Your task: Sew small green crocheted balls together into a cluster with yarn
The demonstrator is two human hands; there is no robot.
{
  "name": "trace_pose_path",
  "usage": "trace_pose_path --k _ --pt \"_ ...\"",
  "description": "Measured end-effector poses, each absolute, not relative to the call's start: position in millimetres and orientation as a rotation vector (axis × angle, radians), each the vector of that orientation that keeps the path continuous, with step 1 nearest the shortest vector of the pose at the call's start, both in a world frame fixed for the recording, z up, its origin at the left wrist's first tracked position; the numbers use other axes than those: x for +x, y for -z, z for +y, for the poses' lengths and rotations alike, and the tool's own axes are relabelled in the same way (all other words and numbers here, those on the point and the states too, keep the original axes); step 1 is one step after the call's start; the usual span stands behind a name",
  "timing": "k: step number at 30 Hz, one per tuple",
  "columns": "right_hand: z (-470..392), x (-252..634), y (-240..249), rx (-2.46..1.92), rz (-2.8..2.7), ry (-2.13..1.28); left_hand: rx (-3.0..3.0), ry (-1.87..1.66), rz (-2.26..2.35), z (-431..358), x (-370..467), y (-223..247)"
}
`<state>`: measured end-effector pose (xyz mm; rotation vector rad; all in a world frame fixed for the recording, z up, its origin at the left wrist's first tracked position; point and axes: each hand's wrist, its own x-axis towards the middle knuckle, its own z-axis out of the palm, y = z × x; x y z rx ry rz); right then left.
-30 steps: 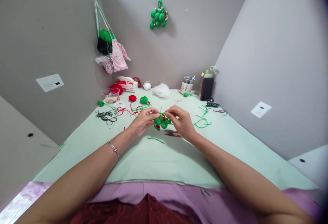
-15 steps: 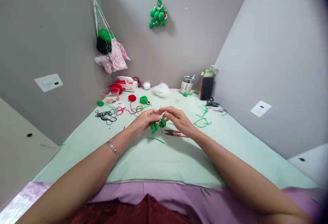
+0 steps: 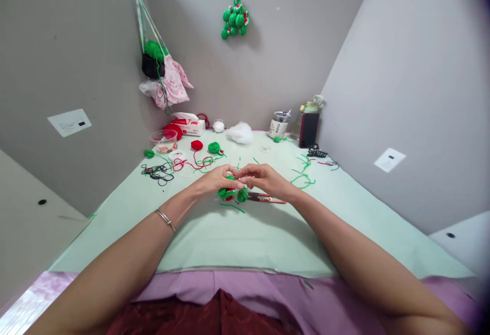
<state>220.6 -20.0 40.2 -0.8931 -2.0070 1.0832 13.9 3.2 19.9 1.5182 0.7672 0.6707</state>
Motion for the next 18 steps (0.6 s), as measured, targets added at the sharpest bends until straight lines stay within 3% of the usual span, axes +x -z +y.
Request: trace_pose_path --k 10,18 --pt "-20.5 220.1 -36.5 -1.127 -1.898 -1.437 1.564 -0.664 0.901 -10.8 24.8 -22.1" --pt "-18.9 214.5 -29.3 -1.126 -1.831 -1.438 1.574 -0.704 0.816 -9.7 26.5 -16.2"
